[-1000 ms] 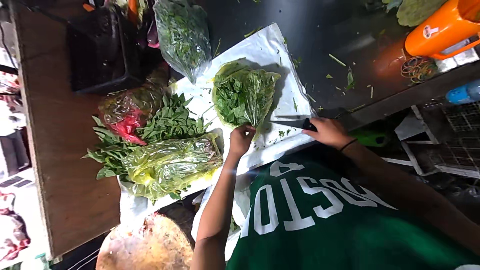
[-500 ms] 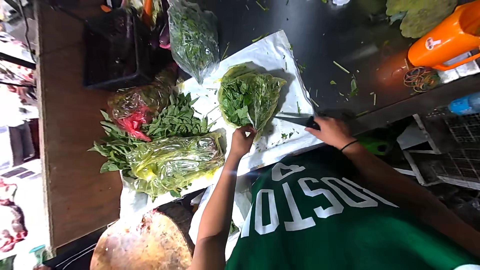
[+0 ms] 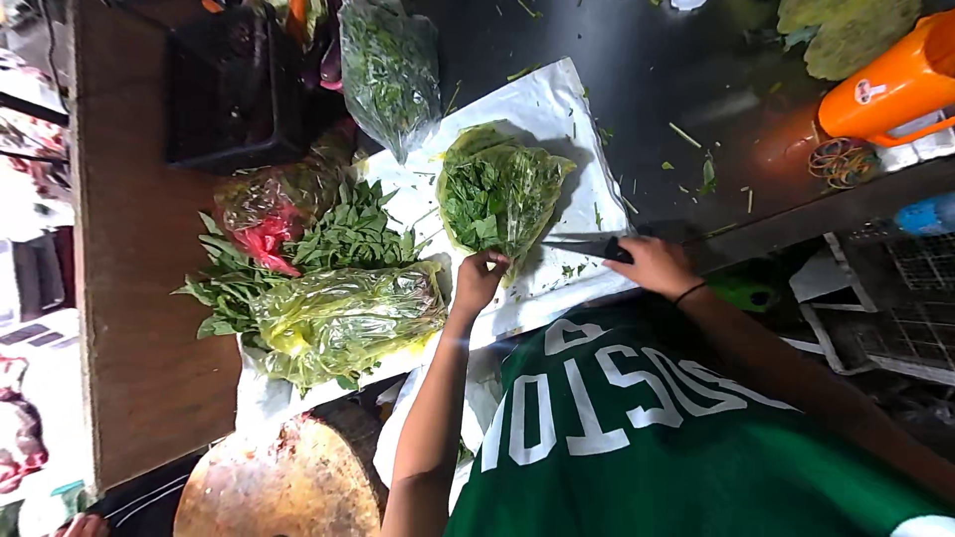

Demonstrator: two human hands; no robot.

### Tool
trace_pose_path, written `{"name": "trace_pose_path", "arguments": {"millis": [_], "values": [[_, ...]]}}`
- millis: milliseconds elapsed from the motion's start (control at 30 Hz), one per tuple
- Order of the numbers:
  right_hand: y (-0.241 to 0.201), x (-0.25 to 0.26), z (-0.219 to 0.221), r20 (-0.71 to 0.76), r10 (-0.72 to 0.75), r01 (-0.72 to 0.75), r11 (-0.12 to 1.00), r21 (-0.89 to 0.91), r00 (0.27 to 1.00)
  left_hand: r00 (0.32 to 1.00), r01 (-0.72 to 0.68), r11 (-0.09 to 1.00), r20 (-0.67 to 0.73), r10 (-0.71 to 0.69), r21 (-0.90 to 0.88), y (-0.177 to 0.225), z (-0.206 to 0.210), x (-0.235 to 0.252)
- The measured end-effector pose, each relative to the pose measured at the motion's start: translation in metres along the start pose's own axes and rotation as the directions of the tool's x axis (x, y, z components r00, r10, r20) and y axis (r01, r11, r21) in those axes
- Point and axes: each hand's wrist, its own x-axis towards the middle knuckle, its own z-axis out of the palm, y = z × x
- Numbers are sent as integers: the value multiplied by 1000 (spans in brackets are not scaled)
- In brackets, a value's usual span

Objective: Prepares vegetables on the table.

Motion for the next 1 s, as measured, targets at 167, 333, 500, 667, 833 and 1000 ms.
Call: {"name": "trace_pose_path", "arguments": {"millis": [167,333,500,667,833,1000], "values": [[7,-5,-26,40,22,-22,1000,-12,999,1000,-21,992,-9,20,-126,-9,6,2],[-38,5,-2,202,-118,115,993,30,972,998,-46,977,-44,38,-209,-7,20,3],[10,31,-26,68,23,-28,997,73,997,996,-53,930,-87,23,-364,-10,22,8],[52,18,-54,-34,70,-70,997,20,997,996,-67,908,-78,38,-413,-3,13,-5],[-5,24,-31,82,-153,149,987,55,985,994,-93,890,-99,54,-447,4,12,-2],[26,61,-65,12,-42,41,997,63,999,992,-105,863,-110,58,-494,13,5,-1]]}}
